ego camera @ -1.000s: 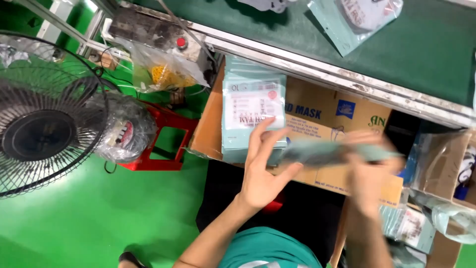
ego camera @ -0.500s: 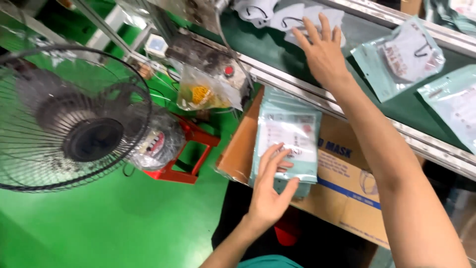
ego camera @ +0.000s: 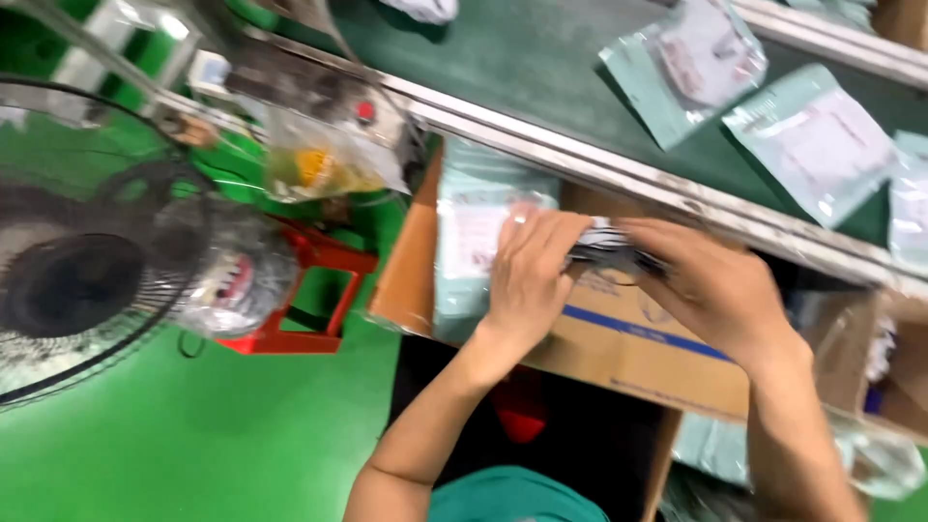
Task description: The recorder packages face masks into plastic bags and organizes them into stacks and boxes.
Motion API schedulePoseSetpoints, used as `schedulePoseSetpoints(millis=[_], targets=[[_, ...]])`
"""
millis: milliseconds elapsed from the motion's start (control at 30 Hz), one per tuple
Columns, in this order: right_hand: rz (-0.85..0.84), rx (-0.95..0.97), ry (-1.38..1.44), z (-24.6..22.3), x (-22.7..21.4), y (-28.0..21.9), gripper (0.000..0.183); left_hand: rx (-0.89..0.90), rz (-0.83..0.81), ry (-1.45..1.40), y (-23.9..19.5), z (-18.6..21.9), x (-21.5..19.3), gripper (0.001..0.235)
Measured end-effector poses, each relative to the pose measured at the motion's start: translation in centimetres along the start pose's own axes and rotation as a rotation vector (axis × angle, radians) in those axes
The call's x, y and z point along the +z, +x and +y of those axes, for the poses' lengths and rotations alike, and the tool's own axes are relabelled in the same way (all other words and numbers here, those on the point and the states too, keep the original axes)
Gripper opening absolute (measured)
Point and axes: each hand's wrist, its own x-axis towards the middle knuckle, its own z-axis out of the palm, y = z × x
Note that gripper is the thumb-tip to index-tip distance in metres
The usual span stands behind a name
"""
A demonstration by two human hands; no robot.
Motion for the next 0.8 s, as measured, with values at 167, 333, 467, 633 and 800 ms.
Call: schedulePoseSetpoints(millis=[167, 333, 467, 633, 800], targets=[[0.289, 0.318, 0.333, 4.4, 3.0, -12.4, 0.102, -0.081, -0.24, -0.369, -4.6, 2.3, 7.8, 0.061], [0.136, 0.549, 0.388, 7.2, 10.4, -18.0, 0.118, -0.035, -0.466, -0.356, -7.9, 2.2, 12.4, 0.103], [0.337, 0.576, 0.569, 6.4, 11.7, -17.4, 0.111, -0.032, -0.515, -0.299, -9.0, 1.5, 13.6, 0.116], [0.356, 0.575, 0.557, 7.8, 13.3, -17.4, 0.12, -0.011, -0.428, -0.397, -8.0, 1.7, 13.3, 0.122], [0.41, 0.505, 0.633, 6.7, 14.5, -17.9, 0.136, 0.034, -0.357, -0.297, -11.3, -0.9, 16.2, 0.103]])
